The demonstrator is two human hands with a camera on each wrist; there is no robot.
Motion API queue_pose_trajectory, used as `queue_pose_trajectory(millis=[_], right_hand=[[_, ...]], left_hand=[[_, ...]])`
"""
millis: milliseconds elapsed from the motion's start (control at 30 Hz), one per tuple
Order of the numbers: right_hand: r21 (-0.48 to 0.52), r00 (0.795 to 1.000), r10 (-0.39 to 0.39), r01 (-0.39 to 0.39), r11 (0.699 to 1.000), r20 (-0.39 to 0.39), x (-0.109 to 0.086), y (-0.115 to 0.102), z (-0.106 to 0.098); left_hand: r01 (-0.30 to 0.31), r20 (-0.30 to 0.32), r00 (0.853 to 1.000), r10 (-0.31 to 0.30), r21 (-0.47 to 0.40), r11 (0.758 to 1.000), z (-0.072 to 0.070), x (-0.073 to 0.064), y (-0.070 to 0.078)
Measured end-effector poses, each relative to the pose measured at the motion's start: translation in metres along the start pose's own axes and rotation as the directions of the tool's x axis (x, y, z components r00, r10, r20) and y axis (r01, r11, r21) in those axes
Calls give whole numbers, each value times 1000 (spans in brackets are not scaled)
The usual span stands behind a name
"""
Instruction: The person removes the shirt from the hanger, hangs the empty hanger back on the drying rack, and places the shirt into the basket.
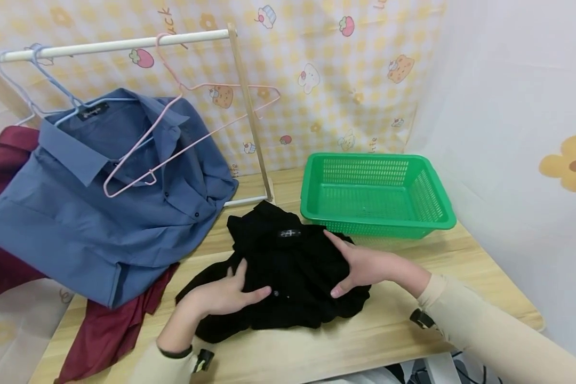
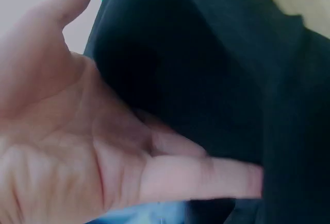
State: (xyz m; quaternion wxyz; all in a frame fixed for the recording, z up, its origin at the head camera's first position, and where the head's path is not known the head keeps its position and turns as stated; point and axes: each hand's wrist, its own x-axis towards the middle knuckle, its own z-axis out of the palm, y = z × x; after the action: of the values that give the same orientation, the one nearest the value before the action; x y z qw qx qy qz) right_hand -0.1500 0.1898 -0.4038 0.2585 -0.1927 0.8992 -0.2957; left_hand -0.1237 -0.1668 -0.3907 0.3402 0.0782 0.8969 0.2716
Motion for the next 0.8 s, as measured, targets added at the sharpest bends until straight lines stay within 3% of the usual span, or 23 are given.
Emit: queue_pose_trajectory(millis=[167, 300, 400, 500, 600, 733, 800], right_hand=[[-24, 999, -37, 38, 999, 35, 14, -15, 14], [50, 996, -67, 64, 997, 61, 26, -23, 22], [140, 994, -71, 59, 988, 79, 34, -28, 25], [176, 992, -73, 54, 983, 106, 40, -33, 26], [133, 988, -91, 75, 988, 121, 46, -43, 28], [8, 994, -95, 95, 995, 47, 53, -53, 32], [-83, 995, -101, 99, 992, -18, 55, -56, 35]], left_hand=[[-29, 34, 999, 30, -41, 999, 5, 15, 26], [-92, 53, 994, 99, -122, 988, 8, 25, 39], [-179, 74, 978, 193, -170, 969, 14, 30, 48], [-267, 107, 950, 294, -212, 940, 22, 38, 57], [-297, 137, 930, 342, -272, 915, 25, 42, 61], [-243, 172, 927, 332, -395, 886, 25, 45, 56], [-234, 183, 925, 333, -417, 878, 24, 45, 51]])
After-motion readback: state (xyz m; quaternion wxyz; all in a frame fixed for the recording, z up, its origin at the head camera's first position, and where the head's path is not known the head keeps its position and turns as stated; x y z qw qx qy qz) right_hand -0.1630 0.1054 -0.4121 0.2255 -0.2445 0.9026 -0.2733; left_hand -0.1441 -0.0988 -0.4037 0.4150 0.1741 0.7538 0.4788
